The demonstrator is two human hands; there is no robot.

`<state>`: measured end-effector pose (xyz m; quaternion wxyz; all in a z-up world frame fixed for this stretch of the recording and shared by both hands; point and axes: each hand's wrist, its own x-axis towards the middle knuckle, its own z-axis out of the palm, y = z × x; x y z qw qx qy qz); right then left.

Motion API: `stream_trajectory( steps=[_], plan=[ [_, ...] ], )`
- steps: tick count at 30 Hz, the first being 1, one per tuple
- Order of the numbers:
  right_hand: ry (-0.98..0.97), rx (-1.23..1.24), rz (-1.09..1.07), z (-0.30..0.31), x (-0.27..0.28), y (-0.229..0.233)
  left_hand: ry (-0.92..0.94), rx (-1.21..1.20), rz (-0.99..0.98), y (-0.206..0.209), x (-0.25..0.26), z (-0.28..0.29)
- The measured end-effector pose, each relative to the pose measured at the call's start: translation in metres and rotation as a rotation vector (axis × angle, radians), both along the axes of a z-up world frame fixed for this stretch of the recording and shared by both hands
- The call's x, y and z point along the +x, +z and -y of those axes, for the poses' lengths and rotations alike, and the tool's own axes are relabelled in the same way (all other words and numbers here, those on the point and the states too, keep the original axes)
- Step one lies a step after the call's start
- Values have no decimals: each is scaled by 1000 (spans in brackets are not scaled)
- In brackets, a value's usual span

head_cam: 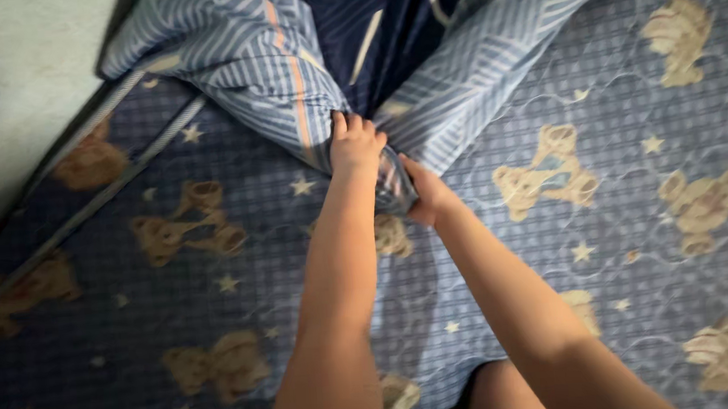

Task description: The person folds a dark blue patterned duvet cover on a bed, rolling it tightly into a bundle and placing it aside. They then pick up a light-colored quilt, spread it out on the bed, and begin folding it.

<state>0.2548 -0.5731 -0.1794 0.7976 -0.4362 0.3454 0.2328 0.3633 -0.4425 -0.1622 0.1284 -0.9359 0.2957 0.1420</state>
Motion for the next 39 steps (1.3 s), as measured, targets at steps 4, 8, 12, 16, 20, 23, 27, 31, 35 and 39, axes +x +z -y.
stream_trajectory(
  steps=[4,8,12,16,20,23,27,31,35,39],
  plan=[
    [439,-686,142,16,-32,68,4,247,-182,-42,30,40],
    [514,-1327,896,30,-42,104,17,165,-90,-77,49,28],
    [877,-1410,966,29,-16,110,45,228,-260,-48,51,25],
    [1244,-1333,850,34,-3,112,76,168,-204,-21,38,23],
    [1144,-1093,680,49,23,119,111,-69,-131,10,20,7],
    [892,-868,365,87,54,105,149,116,-325,32,30,19],
    [425,-1208,173,181,105,67,177,125,-427,44,40,22],
    [-82,-1506,255,277,160,49,141,160,-533,48,56,26],
    [-240,-1108,40,323,195,46,133,137,-617,51,72,27],
    [-259,-1008,45,323,213,31,71,167,-661,43,85,28]
  ],
)
